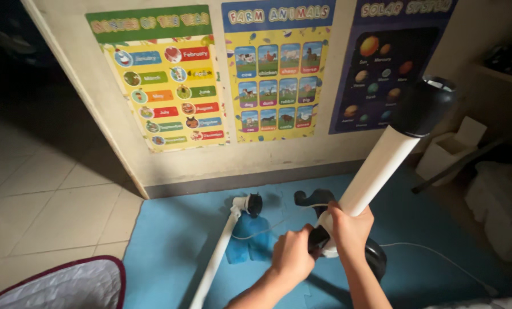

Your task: The person disassembles a standing electric fan by hand. They remove the fan blades one by one, then detach the motor housing from the stand, and finally unscrew the pole sections.

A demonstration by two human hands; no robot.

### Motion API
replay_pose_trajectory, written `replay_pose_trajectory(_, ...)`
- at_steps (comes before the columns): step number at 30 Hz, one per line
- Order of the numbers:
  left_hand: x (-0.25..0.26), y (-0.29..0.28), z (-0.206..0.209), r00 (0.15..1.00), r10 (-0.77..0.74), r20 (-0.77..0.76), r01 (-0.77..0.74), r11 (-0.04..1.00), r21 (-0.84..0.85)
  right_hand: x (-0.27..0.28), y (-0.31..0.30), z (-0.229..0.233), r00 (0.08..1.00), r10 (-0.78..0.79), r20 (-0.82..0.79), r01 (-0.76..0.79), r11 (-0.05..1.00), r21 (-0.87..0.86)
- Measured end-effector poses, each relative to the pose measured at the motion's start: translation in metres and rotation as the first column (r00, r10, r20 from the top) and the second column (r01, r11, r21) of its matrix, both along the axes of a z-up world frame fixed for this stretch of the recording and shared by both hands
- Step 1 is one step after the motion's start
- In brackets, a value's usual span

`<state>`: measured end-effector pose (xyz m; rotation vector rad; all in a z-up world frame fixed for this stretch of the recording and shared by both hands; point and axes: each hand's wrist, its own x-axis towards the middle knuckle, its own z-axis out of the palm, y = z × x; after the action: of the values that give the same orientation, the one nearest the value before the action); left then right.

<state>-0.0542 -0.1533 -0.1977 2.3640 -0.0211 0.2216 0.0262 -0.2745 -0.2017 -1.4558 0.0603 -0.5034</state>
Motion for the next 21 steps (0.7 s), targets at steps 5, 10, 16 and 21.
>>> replay_pose_trajectory(5,0.004,-0.003,-0.008,1.000,-0.017,-0.008,0.017,1.000,-0.020,0.002,-0.004,0.001,0.999,-0.010,-0.034,0.008,0.999,-0.053)
replay_pose_trajectory(10,0.000,0.000,-0.008,0.999,-0.040,0.030,0.041,0.998,-0.038,0.003,-0.002,-0.004,1.000,0.002,0.015,-0.002,1.000,-0.022)
replay_pose_trajectory(16,0.001,0.008,-0.010,0.998,-0.059,-0.008,0.058,0.996,-0.069,-0.001,0.004,-0.008,1.000,0.008,0.006,-0.007,0.998,-0.060)
replay_pose_trajectory(21,0.006,0.003,-0.025,0.996,0.094,-0.007,-0.094,0.995,-0.042,0.003,0.006,0.000,1.000,0.009,-0.016,-0.011,0.996,-0.093)
